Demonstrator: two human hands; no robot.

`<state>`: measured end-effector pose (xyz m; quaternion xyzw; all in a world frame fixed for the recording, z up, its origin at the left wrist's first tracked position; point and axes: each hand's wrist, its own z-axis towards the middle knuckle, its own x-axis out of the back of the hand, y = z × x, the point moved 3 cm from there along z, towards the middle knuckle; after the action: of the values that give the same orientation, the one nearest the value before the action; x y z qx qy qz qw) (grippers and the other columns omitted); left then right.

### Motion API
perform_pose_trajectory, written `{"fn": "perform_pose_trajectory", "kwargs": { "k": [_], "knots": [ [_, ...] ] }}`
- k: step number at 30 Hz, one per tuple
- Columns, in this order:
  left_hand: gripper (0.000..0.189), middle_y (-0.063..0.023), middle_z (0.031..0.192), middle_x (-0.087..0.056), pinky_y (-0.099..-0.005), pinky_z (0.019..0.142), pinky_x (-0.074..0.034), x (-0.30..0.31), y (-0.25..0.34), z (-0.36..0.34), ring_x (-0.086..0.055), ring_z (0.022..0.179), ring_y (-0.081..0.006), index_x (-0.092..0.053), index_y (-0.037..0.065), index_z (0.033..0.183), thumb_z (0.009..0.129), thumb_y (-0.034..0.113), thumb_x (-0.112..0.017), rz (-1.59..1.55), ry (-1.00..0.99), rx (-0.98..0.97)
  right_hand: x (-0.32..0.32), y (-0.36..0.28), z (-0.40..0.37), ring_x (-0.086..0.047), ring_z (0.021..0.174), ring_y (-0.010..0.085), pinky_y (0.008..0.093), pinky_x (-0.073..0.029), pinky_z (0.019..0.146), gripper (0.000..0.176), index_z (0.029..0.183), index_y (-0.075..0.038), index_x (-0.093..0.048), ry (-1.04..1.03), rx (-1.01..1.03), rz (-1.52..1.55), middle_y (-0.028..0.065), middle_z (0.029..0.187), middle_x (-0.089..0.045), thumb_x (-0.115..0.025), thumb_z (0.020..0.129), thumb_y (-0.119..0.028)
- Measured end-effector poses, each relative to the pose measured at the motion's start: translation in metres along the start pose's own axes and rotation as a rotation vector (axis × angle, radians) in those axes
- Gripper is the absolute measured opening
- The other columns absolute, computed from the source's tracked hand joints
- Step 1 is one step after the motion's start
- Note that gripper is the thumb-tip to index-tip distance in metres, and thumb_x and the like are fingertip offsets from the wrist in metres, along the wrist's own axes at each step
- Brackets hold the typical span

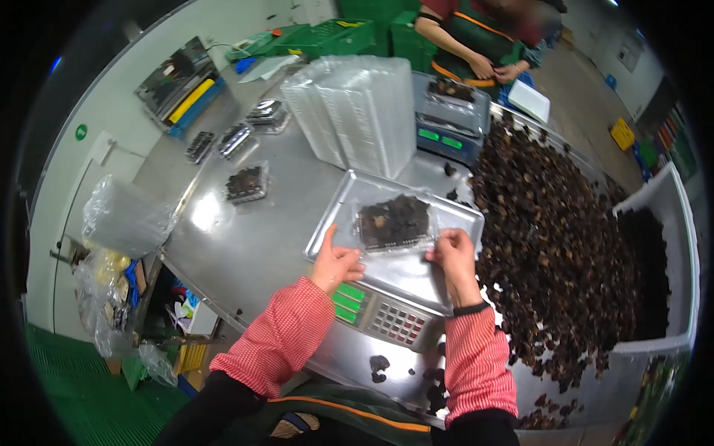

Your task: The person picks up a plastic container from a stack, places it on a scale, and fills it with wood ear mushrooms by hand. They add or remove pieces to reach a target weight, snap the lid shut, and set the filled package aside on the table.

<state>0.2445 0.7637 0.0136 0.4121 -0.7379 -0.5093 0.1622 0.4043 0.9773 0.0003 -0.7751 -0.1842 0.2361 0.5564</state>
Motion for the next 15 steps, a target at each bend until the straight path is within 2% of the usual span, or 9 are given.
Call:
{"fn": "perform_pose_trajectory", "kwargs": {
  "k": [2,5,8,9,12,15],
  "knots": [
    [0.088,-0.0128,0.087,-0.063,-0.0334,0.065,-0.062,0.003,0.003,0.006,-0.068,0.08,-0.0202,-0.008,0.012,0.158,0.091,-0.002,-0.063,0.006,-0.041,0.037,-0.004,-0.004,-0.005,-0.064,0.071,0.0161,0.0287,-0.057,0.063,0.013,0.109,0.0,-0.054,0.004,0.046,0.011,0.0069,0.092,-0.059,-0.055,0.096,-0.003],
    [0.087,-0.0134,0.093,-0.063,-0.0326,0.067,-0.061,0.011,-0.005,0.012,-0.068,0.079,-0.0189,-0.01,0.012,0.158,0.091,0.0,-0.064,-0.227,-0.125,0.052,-0.012,-0.013,-0.008,-0.064,0.071,0.0165,0.0285,-0.057,0.062,0.013,0.109,0.0,-0.054,-0.022,0.031,-0.005,0.0068,0.091,-0.059,-0.056,0.096,-0.003],
    [0.083,-0.0154,0.105,-0.062,-0.0336,0.078,-0.059,0.03,0.016,-0.011,-0.066,0.083,-0.0189,-0.015,0.016,0.157,0.092,0.004,-0.065,-0.05,-0.194,0.019,-0.029,-0.02,-0.007,-0.064,0.07,0.0168,0.0286,-0.057,0.062,0.012,0.107,0.0,-0.055,-0.084,-0.038,0.038,0.0067,0.091,-0.06,-0.056,0.096,-0.003],
    [0.082,-0.0156,0.114,-0.061,-0.0363,0.08,-0.059,0.042,0.02,-0.018,-0.066,0.089,-0.0187,-0.016,0.018,0.157,0.094,0.013,-0.067,0.018,-0.203,-0.011,-0.037,-0.022,-0.007,-0.064,0.069,0.0168,0.0287,-0.057,0.061,0.012,0.107,0.0,-0.056,-0.117,-0.055,0.082,0.0067,0.09,-0.06,-0.057,0.096,-0.003],
    [0.078,-0.0146,0.12,-0.059,-0.0404,0.084,-0.058,0.105,0.048,-0.014,-0.066,0.098,-0.022,-0.014,0.02,0.158,0.098,0.027,-0.064,-0.009,0.024,-0.079,-0.07,-0.029,-0.005,-0.064,0.067,0.0168,0.0294,-0.058,0.06,0.011,0.106,0.001,-0.057,-0.21,-0.12,0.126,0.0069,0.088,-0.06,-0.058,0.096,-0.003],
    [0.075,-0.0147,0.127,-0.056,-0.0453,0.087,-0.058,0.132,0.077,-0.018,-0.065,0.107,-0.0264,-0.013,0.019,0.157,0.1,0.037,-0.059,-0.108,-0.159,-0.012,-0.126,-0.032,-0.001,-0.064,0.067,0.0163,0.0285,-0.057,0.06,0.012,0.106,0.001,-0.057,-0.326,-0.115,0.084,0.0073,0.086,-0.062,-0.06,0.096,-0.005]
  ]
}}
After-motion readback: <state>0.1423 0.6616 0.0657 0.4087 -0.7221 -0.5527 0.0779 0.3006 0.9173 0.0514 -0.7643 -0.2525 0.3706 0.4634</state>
